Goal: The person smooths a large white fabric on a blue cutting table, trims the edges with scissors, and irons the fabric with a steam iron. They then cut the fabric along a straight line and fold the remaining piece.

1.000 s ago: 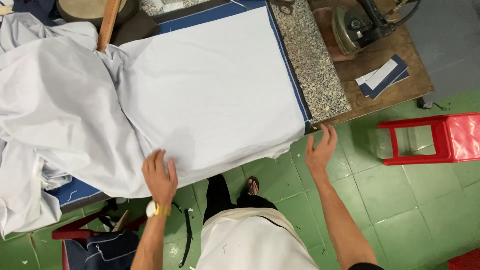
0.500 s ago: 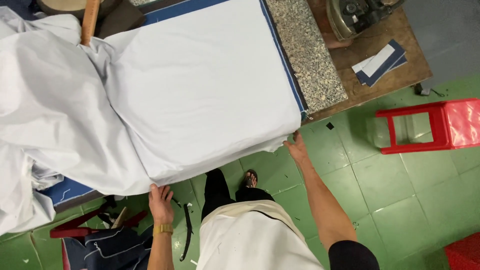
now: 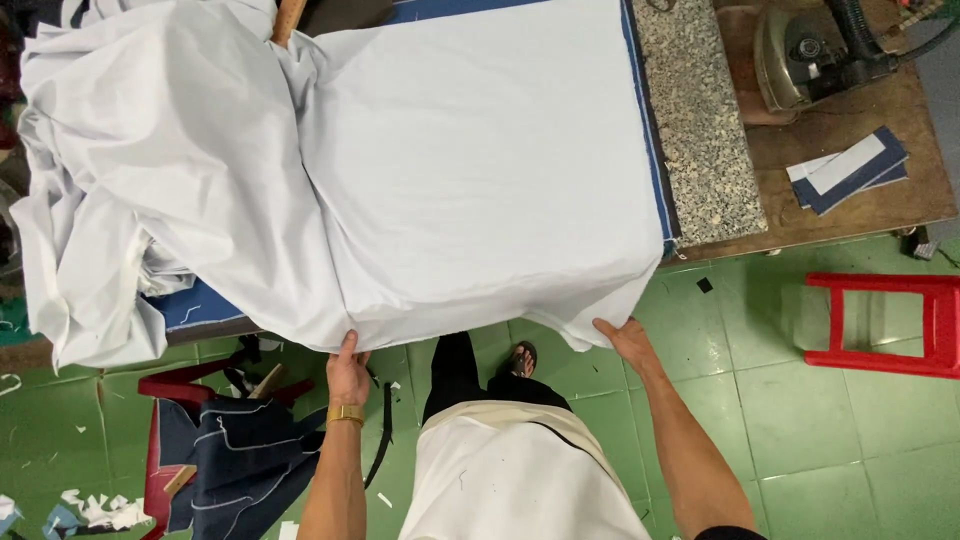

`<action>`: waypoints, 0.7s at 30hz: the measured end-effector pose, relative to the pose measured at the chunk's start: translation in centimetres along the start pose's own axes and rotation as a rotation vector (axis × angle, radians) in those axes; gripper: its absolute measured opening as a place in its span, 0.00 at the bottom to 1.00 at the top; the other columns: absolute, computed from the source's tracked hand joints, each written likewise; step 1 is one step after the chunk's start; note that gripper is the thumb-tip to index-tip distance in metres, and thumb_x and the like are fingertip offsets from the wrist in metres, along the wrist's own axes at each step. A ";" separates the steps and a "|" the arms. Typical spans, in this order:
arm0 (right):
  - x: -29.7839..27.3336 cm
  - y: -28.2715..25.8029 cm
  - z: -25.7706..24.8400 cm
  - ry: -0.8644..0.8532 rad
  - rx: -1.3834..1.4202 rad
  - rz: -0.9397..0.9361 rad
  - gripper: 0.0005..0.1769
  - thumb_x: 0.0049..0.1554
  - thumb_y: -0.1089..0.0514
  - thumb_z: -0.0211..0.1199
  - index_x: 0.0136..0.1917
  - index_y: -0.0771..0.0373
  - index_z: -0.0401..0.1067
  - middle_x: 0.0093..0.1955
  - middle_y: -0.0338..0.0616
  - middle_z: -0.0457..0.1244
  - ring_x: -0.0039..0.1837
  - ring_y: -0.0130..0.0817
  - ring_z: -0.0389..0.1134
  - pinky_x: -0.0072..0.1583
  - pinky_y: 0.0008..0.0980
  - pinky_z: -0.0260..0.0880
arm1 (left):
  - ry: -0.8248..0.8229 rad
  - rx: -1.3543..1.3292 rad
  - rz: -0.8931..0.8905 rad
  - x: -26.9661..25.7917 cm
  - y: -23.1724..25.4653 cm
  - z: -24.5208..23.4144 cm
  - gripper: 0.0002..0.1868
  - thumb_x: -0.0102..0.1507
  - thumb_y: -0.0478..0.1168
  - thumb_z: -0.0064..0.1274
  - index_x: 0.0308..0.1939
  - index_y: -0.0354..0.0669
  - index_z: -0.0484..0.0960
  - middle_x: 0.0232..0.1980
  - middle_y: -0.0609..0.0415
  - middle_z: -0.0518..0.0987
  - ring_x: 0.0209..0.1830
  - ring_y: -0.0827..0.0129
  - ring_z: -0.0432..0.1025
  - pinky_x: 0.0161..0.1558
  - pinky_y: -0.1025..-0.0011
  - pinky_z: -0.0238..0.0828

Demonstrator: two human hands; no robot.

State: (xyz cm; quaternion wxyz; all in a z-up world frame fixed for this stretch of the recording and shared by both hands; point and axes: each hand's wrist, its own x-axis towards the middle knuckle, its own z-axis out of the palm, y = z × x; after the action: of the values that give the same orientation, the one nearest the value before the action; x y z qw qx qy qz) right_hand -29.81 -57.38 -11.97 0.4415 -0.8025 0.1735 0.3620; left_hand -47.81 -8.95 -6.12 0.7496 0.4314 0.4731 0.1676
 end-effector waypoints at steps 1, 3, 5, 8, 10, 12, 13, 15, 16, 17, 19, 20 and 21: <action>-0.7 0.3 0.2 0.001 0.000 0.005 0.48 0.56 0.33 0.72 0.72 0.72 0.66 0.68 0.62 0.64 0.67 0.49 0.65 0.67 0.50 0.67 | 0.000 0.002 -0.004 -0.3 -0.3 -0.7 0.33 0.64 0.48 0.64 0.69 0.44 0.67 0.59 0.56 0.76 0.57 0.67 0.70 0.64 0.59 0.62; -2.0 1.0 0.5 -0.060 0.104 0.006 0.43 0.57 0.37 0.74 0.71 0.71 0.68 0.67 0.61 0.65 0.64 0.46 0.67 0.66 0.50 0.68 | -0.041 -0.023 -0.028 -0.7 -0.9 -1.8 0.30 0.66 0.46 0.61 0.70 0.47 0.69 0.61 0.53 0.77 0.60 0.64 0.71 0.67 0.56 0.58; -6.1 -1.2 0.7 -0.069 0.206 -0.013 0.40 0.57 0.44 0.73 0.70 0.75 0.67 0.67 0.66 0.64 0.65 0.50 0.66 0.67 0.53 0.67 | -0.049 -0.013 -0.049 -2.1 -0.8 -2.8 0.30 0.66 0.44 0.59 0.72 0.48 0.69 0.63 0.51 0.77 0.62 0.63 0.70 0.69 0.55 0.57; -8.6 -1.2 0.4 -0.116 0.281 0.053 0.38 0.56 0.48 0.67 0.72 0.72 0.65 0.69 0.61 0.64 0.68 0.50 0.66 0.70 0.50 0.67 | -0.028 0.012 -0.132 -6.3 2.6 -1.6 0.34 0.64 0.41 0.53 0.75 0.46 0.63 0.70 0.52 0.71 0.66 0.62 0.66 0.70 0.59 0.59; -9.7 -0.5 -0.1 -0.152 0.256 0.144 0.40 0.54 0.45 0.62 0.75 0.65 0.64 0.71 0.50 0.65 0.69 0.46 0.67 0.72 0.43 0.68 | 0.000 0.030 -0.200 -8.3 4.0 -1.6 0.37 0.61 0.38 0.49 0.76 0.44 0.59 0.75 0.55 0.65 0.69 0.62 0.63 0.69 0.64 0.63; -11.3 0.0 -0.4 -0.147 0.377 0.115 0.32 0.56 0.48 0.63 0.69 0.66 0.71 0.66 0.49 0.68 0.66 0.43 0.69 0.68 0.42 0.71 | 0.037 0.064 -0.173 -8.7 3.6 -3.1 0.37 0.61 0.36 0.52 0.74 0.42 0.61 0.73 0.56 0.67 0.64 0.63 0.65 0.58 0.68 0.70; -11.0 1.3 -0.4 -0.140 0.381 0.124 0.32 0.56 0.48 0.63 0.69 0.66 0.71 0.66 0.49 0.68 0.66 0.43 0.69 0.68 0.42 0.71 | 0.031 0.071 -0.183 -8.6 3.2 -3.7 0.37 0.61 0.36 0.52 0.74 0.42 0.61 0.73 0.56 0.67 0.64 0.63 0.65 0.58 0.68 0.70; -10.5 3.9 -0.3 -0.109 0.481 0.121 0.20 0.59 0.51 0.62 0.59 0.67 0.74 0.57 0.53 0.70 0.58 0.44 0.70 0.58 0.41 0.76 | 0.100 0.072 -0.124 -8.5 2.6 -4.6 0.28 0.62 0.36 0.54 0.67 0.43 0.70 0.70 0.56 0.73 0.62 0.65 0.70 0.57 0.67 0.73; -11.1 4.5 -0.3 -0.099 0.490 0.127 0.20 0.59 0.51 0.62 0.59 0.67 0.74 0.57 0.53 0.70 0.58 0.44 0.70 0.58 0.41 0.76 | 0.091 0.081 -0.130 -8.9 2.8 -4.7 0.28 0.62 0.36 0.54 0.67 0.43 0.70 0.70 0.56 0.73 0.62 0.65 0.70 0.57 0.67 0.73; -11.4 4.8 -0.3 -0.084 0.513 0.112 0.21 0.59 0.51 0.62 0.61 0.66 0.73 0.58 0.51 0.70 0.58 0.44 0.70 0.56 0.41 0.76 | 0.117 0.107 -0.120 -9.0 3.0 -4.6 0.28 0.62 0.36 0.53 0.68 0.44 0.70 0.69 0.57 0.74 0.61 0.65 0.70 0.58 0.67 0.74; -12.0 5.6 -0.1 -0.055 0.550 0.099 0.22 0.60 0.52 0.61 0.64 0.64 0.72 0.60 0.50 0.69 0.58 0.44 0.70 0.55 0.41 0.76 | 0.128 0.144 -0.111 -9.6 3.7 -4.3 0.28 0.63 0.35 0.53 0.68 0.44 0.70 0.68 0.57 0.74 0.61 0.66 0.70 0.58 0.68 0.74; -12.3 6.1 0.1 -0.034 0.587 0.082 0.20 0.59 0.53 0.62 0.63 0.64 0.72 0.60 0.48 0.69 0.59 0.42 0.69 0.55 0.43 0.77 | 0.114 0.150 -0.125 -10.0 4.2 -4.1 0.29 0.63 0.35 0.52 0.69 0.44 0.69 0.69 0.57 0.74 0.62 0.66 0.70 0.59 0.69 0.73; -12.5 6.4 0.4 -0.009 0.626 0.062 0.18 0.59 0.55 0.63 0.61 0.63 0.73 0.60 0.46 0.68 0.59 0.40 0.69 0.56 0.45 0.78 | 0.095 0.156 -0.138 -10.2 4.8 -3.8 0.29 0.63 0.34 0.51 0.70 0.45 0.69 0.69 0.57 0.74 0.62 0.65 0.70 0.60 0.70 0.72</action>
State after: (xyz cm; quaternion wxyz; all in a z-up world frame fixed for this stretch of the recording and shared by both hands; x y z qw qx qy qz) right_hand -42.32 -61.12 -6.66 0.6568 -0.6202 0.2988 0.3076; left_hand -55.37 -11.08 2.84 0.7003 0.4466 0.5481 0.0986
